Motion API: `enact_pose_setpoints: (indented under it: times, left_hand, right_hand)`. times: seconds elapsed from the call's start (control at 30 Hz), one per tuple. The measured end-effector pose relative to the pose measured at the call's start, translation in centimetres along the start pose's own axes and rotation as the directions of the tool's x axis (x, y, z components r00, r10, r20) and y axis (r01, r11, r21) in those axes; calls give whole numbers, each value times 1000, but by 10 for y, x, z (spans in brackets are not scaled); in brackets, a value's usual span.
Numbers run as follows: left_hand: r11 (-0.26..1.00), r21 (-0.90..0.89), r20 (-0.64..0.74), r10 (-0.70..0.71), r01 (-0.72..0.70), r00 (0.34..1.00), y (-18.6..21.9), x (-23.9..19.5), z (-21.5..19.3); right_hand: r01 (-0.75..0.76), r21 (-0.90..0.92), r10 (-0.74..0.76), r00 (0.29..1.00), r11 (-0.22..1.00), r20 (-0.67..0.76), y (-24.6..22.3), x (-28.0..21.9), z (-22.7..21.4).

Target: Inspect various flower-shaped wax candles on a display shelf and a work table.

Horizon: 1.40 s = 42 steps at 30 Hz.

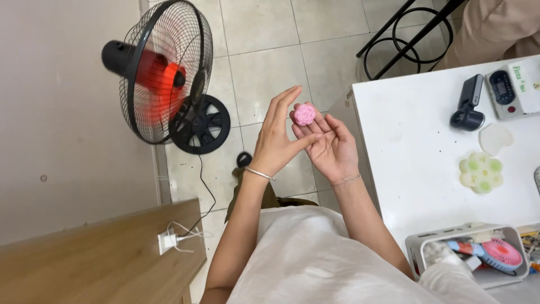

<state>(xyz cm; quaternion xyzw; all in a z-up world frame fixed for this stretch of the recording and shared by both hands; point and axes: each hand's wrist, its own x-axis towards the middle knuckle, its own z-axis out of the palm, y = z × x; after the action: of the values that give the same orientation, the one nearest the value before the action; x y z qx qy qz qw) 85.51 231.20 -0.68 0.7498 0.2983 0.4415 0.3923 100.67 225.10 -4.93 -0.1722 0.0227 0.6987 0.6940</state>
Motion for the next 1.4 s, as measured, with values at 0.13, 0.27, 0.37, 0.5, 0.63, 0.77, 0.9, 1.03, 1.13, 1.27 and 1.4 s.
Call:
enact_pose_setpoints:
  times: [0.13,0.27,0.37,0.5,0.63,0.77,0.9,1.03,1.13,1.27,1.4]
  left_hand:
    - [995,-39,132,-85,91,988,-50,67,5]
    - [999,-37,193,-12,20,981,-106,159,8]
    - [997,-77,244,14,5,970,-137,235,8]
    - [994,-112,303,50,-16,952,-165,336,8]
    - [989,-148,344,79,-29,936,-198,410,23]
    - [994,-110,344,43,-5,938,-229,467,56]
    - [991,-123,329,0,43,944,-255,521,100]
    - [994,-105,282,10,20,959,-275,593,149]
    - [998,-58,248,-7,22,969,-284,661,190]
    - [996,-73,231,-26,44,973,-287,738,242]
    - [988,-132,228,-45,77,973,-299,793,293]
  right_hand:
    - [43,13,-43,999,999,7,-33,66,-3]
    - [81,-13,-82,996,997,-21,-70,150,-3]
    - [126,5,-126,992,992,-20,-101,212,7]
    - [217,-72,-222,973,973,-61,-141,288,49]
    - [286,-56,-288,957,957,-37,-173,345,57]
    - [296,-24,-297,953,955,-53,-211,387,54]
    - [304,-15,-302,939,953,-163,-264,432,59]
    - [297,22,-296,954,955,-49,-336,490,42]
    - [281,-26,-282,956,959,-82,-405,535,50]
    - [306,-53,-304,952,951,38,-486,576,61]
    - [319,-134,-331,940,938,-82,-552,608,72]
